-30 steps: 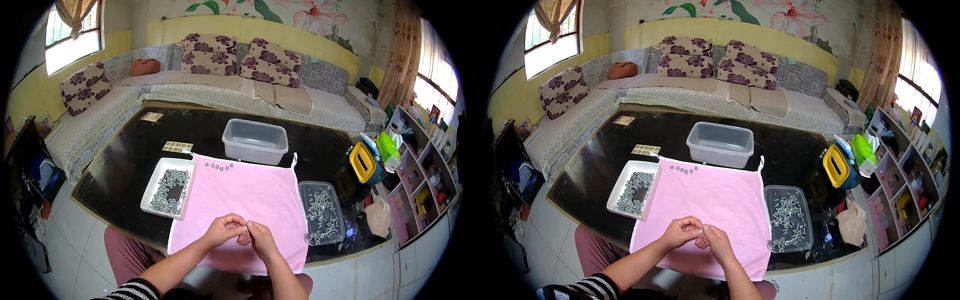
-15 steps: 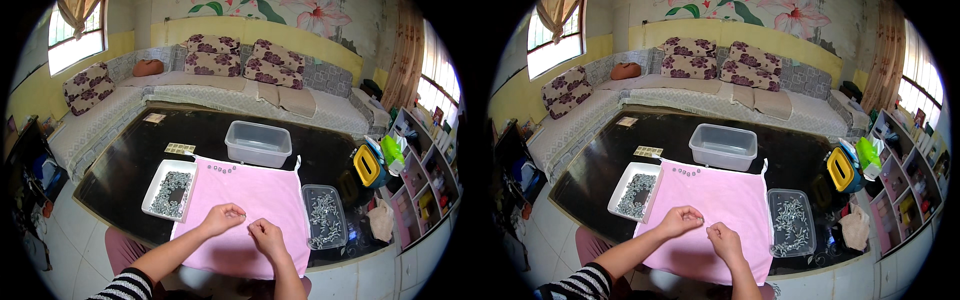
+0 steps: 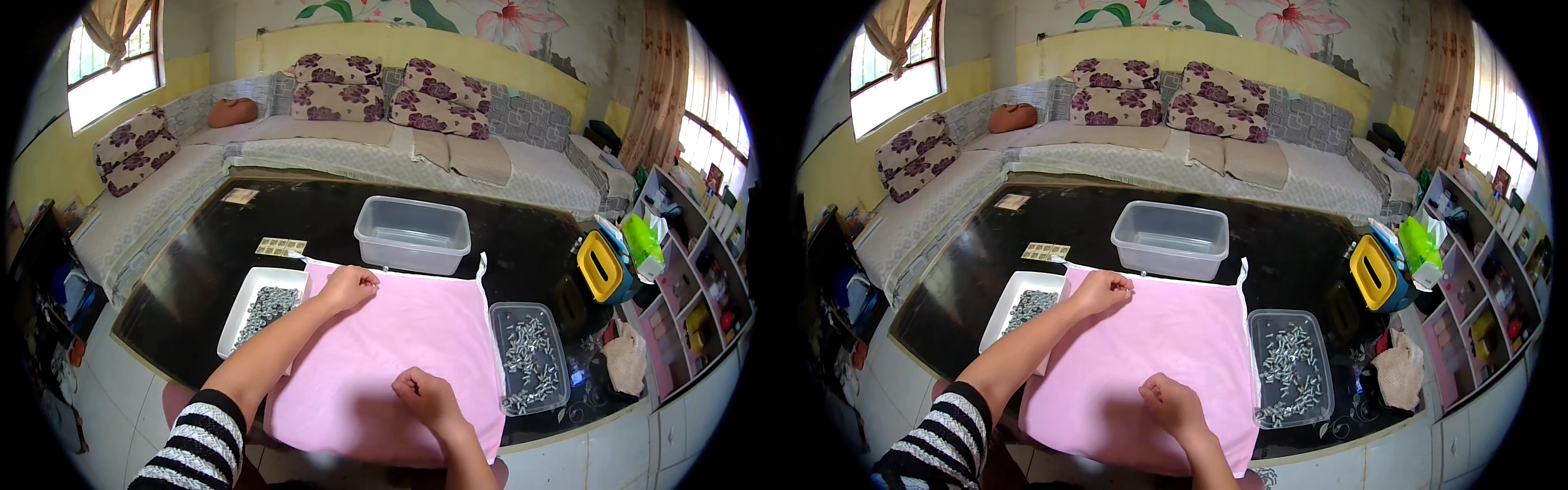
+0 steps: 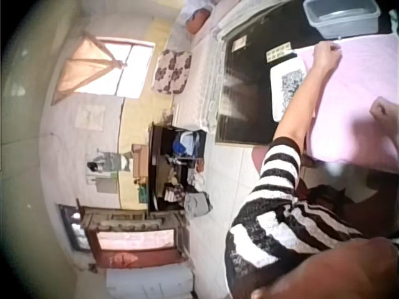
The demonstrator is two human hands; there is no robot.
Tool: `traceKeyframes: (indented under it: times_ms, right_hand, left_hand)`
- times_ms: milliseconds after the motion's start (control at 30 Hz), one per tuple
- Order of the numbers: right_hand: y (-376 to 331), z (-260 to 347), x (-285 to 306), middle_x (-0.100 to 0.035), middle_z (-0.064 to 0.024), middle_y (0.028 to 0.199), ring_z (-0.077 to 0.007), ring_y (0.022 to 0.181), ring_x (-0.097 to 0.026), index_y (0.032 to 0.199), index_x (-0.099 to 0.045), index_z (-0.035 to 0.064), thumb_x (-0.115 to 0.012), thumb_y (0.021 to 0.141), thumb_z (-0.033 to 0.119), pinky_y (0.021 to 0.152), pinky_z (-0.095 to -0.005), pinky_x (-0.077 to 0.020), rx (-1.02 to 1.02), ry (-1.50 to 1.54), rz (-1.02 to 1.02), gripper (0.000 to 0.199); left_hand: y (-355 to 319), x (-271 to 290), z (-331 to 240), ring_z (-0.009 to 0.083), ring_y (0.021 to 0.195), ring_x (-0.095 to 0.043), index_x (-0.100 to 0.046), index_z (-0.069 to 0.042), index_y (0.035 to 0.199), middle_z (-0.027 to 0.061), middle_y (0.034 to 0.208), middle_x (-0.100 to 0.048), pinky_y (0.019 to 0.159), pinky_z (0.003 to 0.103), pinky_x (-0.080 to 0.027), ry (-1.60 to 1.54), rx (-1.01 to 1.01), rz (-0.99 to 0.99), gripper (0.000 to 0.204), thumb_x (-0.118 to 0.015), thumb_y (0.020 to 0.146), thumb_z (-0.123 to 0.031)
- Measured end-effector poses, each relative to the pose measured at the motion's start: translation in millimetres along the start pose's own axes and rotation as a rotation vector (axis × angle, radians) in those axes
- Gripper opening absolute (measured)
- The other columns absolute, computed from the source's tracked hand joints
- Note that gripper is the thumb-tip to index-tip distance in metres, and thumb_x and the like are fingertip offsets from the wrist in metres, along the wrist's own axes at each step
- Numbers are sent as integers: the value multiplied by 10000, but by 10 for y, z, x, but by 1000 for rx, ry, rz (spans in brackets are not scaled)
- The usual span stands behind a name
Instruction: The person picks up a small metal piece and a screw, then joins them by hand before placing the assembly on a pink mat.
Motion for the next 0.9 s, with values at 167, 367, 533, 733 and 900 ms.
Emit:
traceKeyframes:
  times_ms: [167,367,533,733,900]
  right_hand:
    - [4,27,-6,-611,-119,740,-258,695,-587,858,-588,57,-543,818,239,644,-328,-452,-63,22,69,191]
    - [22,38,32,-616,-95,742,-183,673,-575,871,-608,37,-578,804,192,639,-289,-447,4,-22,67,172]
    - [30,57,13,-618,-112,765,-210,699,-586,879,-607,36,-567,809,215,656,-308,-450,19,-28,80,197]
    - [20,63,13,-618,-124,803,-244,745,-588,885,-602,39,-548,815,233,683,-335,-449,7,-39,100,213]
    - [17,54,-3,-618,-140,853,-294,811,-584,882,-590,46,-519,822,261,719,-376,-443,7,-46,117,234]
  left_hand:
    - [204,-225,41,195,664,-605,-666,-43,856,109,751,-635,630,293,-484,291,-122,35,182,-644,686,-103]
    - [166,-171,-159,280,784,-588,-649,-38,816,136,838,-602,712,349,-472,287,-103,58,169,-604,654,-53]
    - [151,101,-62,242,802,-575,-629,-37,865,114,897,-584,716,312,-471,370,-148,-22,242,-654,634,-106]
    - [240,82,82,248,826,-579,-634,-58,877,96,839,-618,754,341,-465,376,-64,19,270,-645,625,-155]
    - [324,-53,127,225,777,-594,-658,-79,795,63,768,-635,721,335,-461,359,-36,21,188,-640,649,-197]
Point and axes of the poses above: each hand's wrist, its own y-axis towards the middle knuckle, its own x-axis out of the back of the hand, z = x × y, the point moved 10 cm from there along y, towards the middle knuckle
